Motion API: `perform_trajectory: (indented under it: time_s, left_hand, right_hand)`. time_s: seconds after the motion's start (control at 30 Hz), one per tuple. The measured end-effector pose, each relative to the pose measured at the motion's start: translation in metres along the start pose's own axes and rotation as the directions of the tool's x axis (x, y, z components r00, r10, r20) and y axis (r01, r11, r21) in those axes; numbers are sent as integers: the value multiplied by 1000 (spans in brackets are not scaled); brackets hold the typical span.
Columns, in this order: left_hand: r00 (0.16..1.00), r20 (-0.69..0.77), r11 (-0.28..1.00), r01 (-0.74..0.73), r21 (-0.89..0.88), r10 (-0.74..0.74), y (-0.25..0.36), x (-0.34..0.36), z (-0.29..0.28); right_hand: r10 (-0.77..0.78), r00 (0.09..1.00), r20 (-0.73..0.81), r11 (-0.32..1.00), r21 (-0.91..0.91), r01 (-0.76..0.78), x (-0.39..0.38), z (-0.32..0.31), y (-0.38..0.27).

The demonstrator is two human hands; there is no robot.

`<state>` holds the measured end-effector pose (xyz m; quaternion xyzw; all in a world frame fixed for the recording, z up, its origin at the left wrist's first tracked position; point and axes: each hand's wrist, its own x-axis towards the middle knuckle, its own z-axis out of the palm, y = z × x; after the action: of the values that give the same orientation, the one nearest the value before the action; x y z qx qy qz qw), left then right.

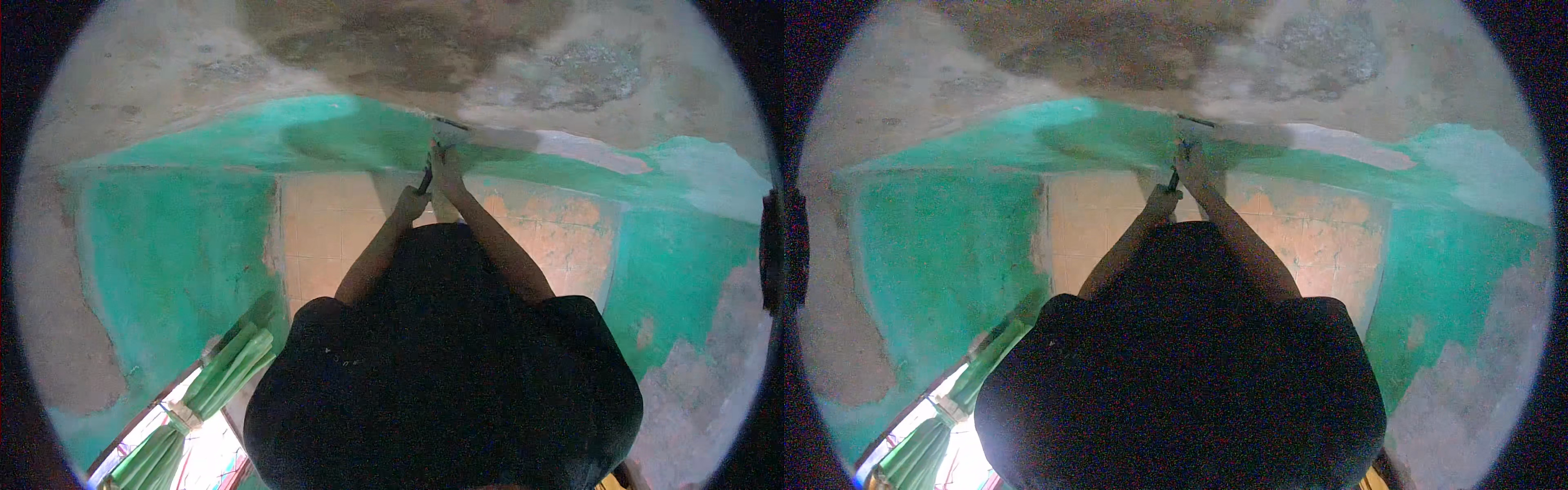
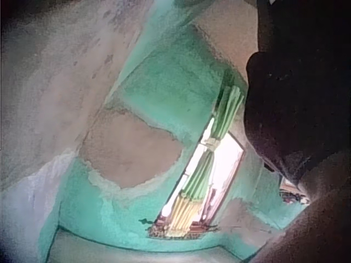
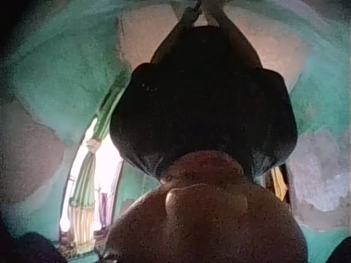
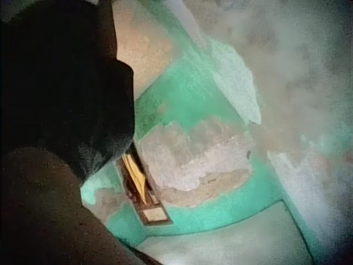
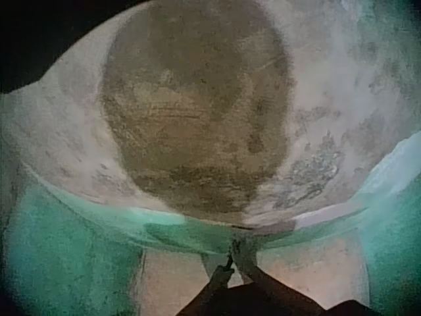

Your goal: Scraping old paint or plaster from a ceiling using a hand scraper.

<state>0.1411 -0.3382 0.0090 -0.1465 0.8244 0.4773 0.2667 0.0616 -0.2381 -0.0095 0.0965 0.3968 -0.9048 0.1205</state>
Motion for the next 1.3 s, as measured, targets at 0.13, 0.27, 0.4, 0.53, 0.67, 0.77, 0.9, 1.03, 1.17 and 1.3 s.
perform_trajectory:
  time_s: [0.13, 0.27, 0.4, 0.53, 0.67, 0.77, 0.9, 1.03, 1.17, 1.3]
  left_hand:
    - [982, -133, 982, 113, -151, -134, -6, 0, 5]
    - [998, 68, 950, 16, -312, 6, -69, 30, 3]
    - [997, -74, 995, 23, -102, -31, 1, 16, 17]
    - [984, -175, 985, -5, -173, -26, -50, 22, 7]
    - [991, 108, 938, 116, -327, -85, -26, 19, 9]
    - [1000, 18, 992, 11, -124, -9, -2, 1, -10]
    - [997, 31, 987, 73, -146, -69, -18, 4, -11]
    - [996, -54, 990, 59, -126, -66, -33, 13, -9]
    - [988, 38, 949, 153, -277, -148, -11, 3, -9]
    - [988, -139, 991, -80, -104, 65, -35, 4, -3]
  right_hand:
    - [-412, 883, 223, 315, -875, 368, 0, -4, 5]
    - [64, 996, 64, 698, -716, 1, -11, 33, -19]
    - [-473, 820, 321, 102, -905, 413, 10, -26, -2]
    - [-46, 998, 32, 861, -506, 56, -23, 64, -41]
    - [-291, 922, 254, 581, -719, 381, -2, 2, -13]
    - [71, 996, 47, 951, -305, -54, -5, 8, -17]
    - [-146, 989, 22, 773, -621, 128, -15, 36, -16]
    - [-294, 948, 121, 427, -871, 243, -25, 81, -51]
    - [-585, 636, 504, -107, -825, 556, -26, 48, -37]
    - [-62, 998, -18, 787, -616, 37, -37, 75, -52]
